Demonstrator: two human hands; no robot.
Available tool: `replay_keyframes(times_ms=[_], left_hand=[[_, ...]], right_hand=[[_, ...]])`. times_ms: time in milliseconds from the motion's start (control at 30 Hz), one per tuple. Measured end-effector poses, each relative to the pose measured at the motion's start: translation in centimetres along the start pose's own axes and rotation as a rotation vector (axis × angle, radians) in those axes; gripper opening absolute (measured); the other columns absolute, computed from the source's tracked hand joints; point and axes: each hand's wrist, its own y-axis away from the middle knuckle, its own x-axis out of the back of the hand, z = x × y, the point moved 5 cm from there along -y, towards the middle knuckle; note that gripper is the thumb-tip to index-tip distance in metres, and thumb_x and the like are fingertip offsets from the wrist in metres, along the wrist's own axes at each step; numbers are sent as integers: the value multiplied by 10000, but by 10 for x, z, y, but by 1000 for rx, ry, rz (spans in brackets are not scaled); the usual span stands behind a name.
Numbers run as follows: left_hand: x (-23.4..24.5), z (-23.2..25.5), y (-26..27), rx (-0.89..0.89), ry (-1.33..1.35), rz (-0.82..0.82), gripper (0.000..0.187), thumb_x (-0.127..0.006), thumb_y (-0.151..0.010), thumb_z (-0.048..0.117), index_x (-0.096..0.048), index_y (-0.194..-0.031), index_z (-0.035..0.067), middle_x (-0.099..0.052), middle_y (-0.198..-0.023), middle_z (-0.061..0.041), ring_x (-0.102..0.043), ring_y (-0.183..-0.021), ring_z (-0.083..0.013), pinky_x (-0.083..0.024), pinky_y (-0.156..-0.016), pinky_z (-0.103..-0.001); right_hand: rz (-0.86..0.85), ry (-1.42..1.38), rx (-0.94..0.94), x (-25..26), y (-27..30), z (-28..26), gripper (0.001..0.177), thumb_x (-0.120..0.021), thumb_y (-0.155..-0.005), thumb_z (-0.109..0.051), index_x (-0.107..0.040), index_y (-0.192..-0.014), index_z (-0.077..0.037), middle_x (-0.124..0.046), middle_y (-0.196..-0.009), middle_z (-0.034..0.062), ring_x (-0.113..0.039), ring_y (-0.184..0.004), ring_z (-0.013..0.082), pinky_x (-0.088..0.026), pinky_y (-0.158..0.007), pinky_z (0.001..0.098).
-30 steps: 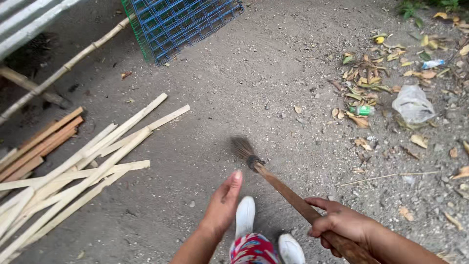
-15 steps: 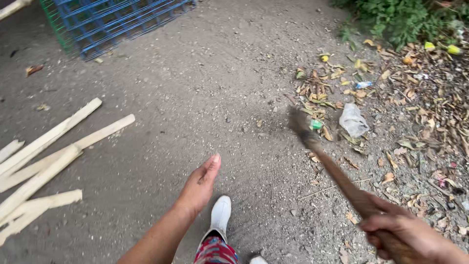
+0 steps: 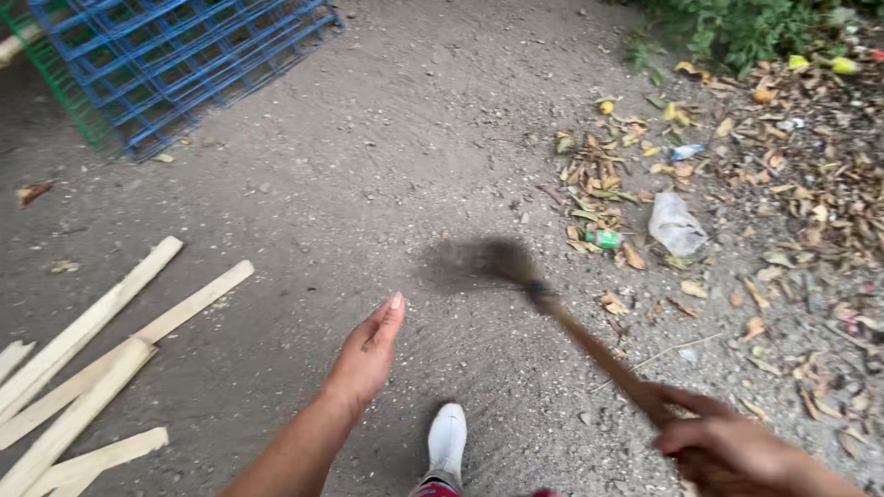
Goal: The person sweeps debris including leaves and trash across a dirt and gravel ground using a broom by hand.
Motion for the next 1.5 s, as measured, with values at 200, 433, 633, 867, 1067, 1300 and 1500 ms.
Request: replay_keyframes(times_ms=[200,433,633,867,1067,1300,1500], left_hand=[[-36,18,-21,-95,-47,-82,795,-458,-920,653,-516,-1503,115,-523,-1565,-68,-434,-1476,-196,-299,-1197,-340],[-60,48,-57,-90,-74,-146,787,-447,-937,639,-484,-1509,100,-500,-1573,-62,-420,-1477,-194,-288,-1194,-336],[-46,91,-98,-176,-73,-81,821,-458,-926,661,-520,-1489,66,-571,-1540,-102,-480,-1461,-212,-315,-1197,-341],[-85,116,-137,60,-94,-99,815,-468,-910,658,-447,-1537,137,-501,-1577,-67,-453,-1468,-219,-353,-1175,-387],[-155,161,-194,-153,-161,-228,764,-469,-934,619,-488,-1504,112,-506,-1578,-70,-431,-1475,-188,-305,-1185,-325],[-165,199,-224,-178,-197,-334,741,-479,-958,589,-482,-1500,85,-515,-1563,-91,-444,-1470,-203,-311,-1189,-327],[-126,221,-270,-167,-242,-380,748,-471,-962,583,-480,-1498,62,-529,-1562,-89,-443,-1481,-194,-290,-1204,-323]], right_hand=[[315,-164,129,207,-21,38,870,-689,-816,14,-319,-1583,-163,-587,-797,178,-580,-588,317,-465,-432,502],[-124,-285,134,38,33,-19,922,-719,-699,28,-371,-1530,-168,-634,-778,89,-553,-546,187,-443,-471,332],[-412,-40,152,-124,5,-144,840,-735,-708,-24,-451,-1489,-147,-734,-787,64,-594,-594,150,-469,-541,282],[14,-301,-83,68,-53,-94,917,-672,-803,12,-314,-1616,-216,-625,-840,165,-559,-665,252,-462,-583,388],[171,-467,191,216,-65,-90,764,-652,-855,-55,-344,-1543,-179,-542,-793,125,-535,-645,272,-449,-484,453],[16,-384,231,62,-22,-201,885,-723,-753,-44,-410,-1546,-281,-622,-774,124,-589,-606,241,-484,-453,400],[-296,-236,289,-85,-70,-299,920,-787,-728,-49,-403,-1550,-203,-722,-897,117,-637,-596,171,-511,-532,318]])
